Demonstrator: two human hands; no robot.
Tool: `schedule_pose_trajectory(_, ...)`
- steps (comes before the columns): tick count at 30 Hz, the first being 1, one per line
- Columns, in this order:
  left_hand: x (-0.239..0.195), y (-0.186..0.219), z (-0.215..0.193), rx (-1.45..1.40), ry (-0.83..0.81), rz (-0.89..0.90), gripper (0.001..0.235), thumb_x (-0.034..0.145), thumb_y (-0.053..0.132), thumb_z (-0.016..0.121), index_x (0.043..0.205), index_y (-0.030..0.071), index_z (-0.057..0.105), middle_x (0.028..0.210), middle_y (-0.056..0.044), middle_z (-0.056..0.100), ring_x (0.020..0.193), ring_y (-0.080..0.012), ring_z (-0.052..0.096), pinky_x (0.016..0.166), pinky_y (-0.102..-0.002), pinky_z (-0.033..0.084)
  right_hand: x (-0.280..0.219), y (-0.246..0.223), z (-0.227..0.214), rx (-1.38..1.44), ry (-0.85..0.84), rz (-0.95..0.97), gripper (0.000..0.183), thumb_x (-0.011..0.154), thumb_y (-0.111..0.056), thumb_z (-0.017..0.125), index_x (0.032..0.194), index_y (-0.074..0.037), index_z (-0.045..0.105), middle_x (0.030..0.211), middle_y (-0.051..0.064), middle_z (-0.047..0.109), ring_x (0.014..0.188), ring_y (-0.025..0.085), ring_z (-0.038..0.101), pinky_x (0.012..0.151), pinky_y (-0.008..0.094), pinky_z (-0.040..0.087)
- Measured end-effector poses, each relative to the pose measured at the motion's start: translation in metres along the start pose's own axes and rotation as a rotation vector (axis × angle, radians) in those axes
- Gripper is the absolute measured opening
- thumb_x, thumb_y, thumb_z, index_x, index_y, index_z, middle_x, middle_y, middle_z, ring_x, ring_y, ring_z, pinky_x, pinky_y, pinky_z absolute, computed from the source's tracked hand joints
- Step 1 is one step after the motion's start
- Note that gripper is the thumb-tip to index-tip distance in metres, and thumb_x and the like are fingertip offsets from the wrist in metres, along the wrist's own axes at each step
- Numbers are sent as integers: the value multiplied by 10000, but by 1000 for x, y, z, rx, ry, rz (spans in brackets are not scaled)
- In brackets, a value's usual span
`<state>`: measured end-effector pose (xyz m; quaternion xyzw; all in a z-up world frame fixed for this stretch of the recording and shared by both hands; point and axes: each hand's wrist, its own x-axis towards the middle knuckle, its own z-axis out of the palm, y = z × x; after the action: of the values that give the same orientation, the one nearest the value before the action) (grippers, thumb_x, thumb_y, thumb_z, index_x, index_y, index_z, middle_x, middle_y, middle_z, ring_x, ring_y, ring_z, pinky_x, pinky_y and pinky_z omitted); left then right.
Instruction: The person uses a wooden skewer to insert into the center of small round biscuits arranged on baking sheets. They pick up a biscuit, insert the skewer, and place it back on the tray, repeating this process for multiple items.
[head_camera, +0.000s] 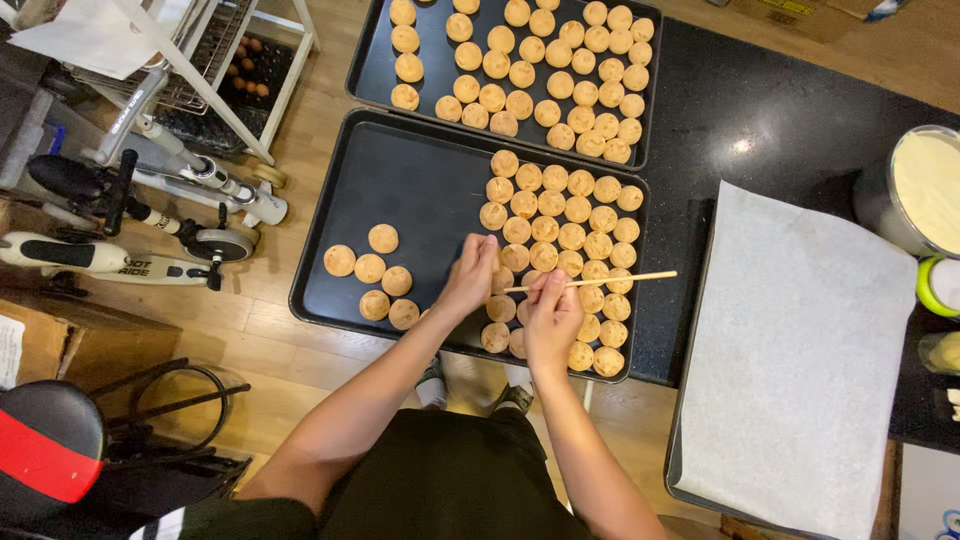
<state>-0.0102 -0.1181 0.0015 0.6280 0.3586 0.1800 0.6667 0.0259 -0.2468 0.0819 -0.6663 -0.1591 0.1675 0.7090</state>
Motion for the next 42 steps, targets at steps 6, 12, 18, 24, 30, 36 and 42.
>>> schedule_pose_trajectory(6, 33, -12, 13, 627, 371, 78, 496, 902, 471, 677, 1116, 54, 516, 1149, -228, 541, 1092, -437, 563, 846, -531, 530, 2, 10, -22, -161, 13, -32, 379, 1122, -295, 455, 844, -66, 571, 689, -28, 532, 592, 34, 453, 516, 211, 347)
schedule_pose_trajectory(12, 29, -3, 30, 654, 468, 90, 602, 852, 437, 720, 1125, -44, 484, 1126, -248, 483, 1087, -426, 512, 808, -487, 537, -5, 10, -32, -152, 5, 13, 406, 1127, -309, 478, 827, -60, 594, 673, -31, 509, 585, 41, 413, 524, 213, 316)
schedule_pose_trajectory(18, -2, -27, -8, 631, 357, 350, 488, 894, 337, 738, 1149, -17, 519, 1106, -211, 515, 1044, -415, 523, 895, -497, 469, 1, 15, -41, -113, 21, 17, 395, 1116, -306, 491, 825, -58, 591, 667, -29, 523, 578, 36, 430, 516, 215, 321)
schedule_pose_trajectory(24, -24, -28, -13, 518, 228, 131, 407, 940, 329, 718, 1074, -5, 526, 1098, -192, 521, 987, -391, 567, 851, -463, 493, 12, 14, -32, -91, 2, 34, 397, 1113, -302, 504, 816, -55, 594, 654, -29, 516, 560, 35, 420, 500, 213, 308)
schedule_pose_trajectory(30, -28, -3, -27, 655, 263, 168, 521, 904, 361, 738, 1192, -13, 519, 1188, -205, 506, 1093, -405, 539, 901, -496, 483, 17, 7, -22, -79, -25, 18, 392, 1113, -307, 500, 828, -56, 594, 644, -33, 506, 534, 29, 393, 478, 209, 276)
schedule_pose_trajectory(36, -14, -11, -93, 1167, 590, 325, 1026, 699, 552, 730, 1399, -112, 378, 1393, -390, 405, 1306, -546, 356, 1106, -605, 263, 15, 12, -23, -64, 2, 39, 397, 1115, -307, 505, 819, -57, 589, 643, -33, 507, 539, 27, 402, 482, 208, 289)
schedule_pose_trajectory(42, 10, -35, -98, 1339, 365, 384, 753, 918, 542, 619, 1440, 25, 457, 1353, -289, 483, 1290, -437, 435, 1078, -581, 304, 15, 25, -11, -50, -33, 41, 400, 1108, -302, 510, 796, -59, 574, 643, -34, 515, 535, 29, 401, 475, 213, 290)
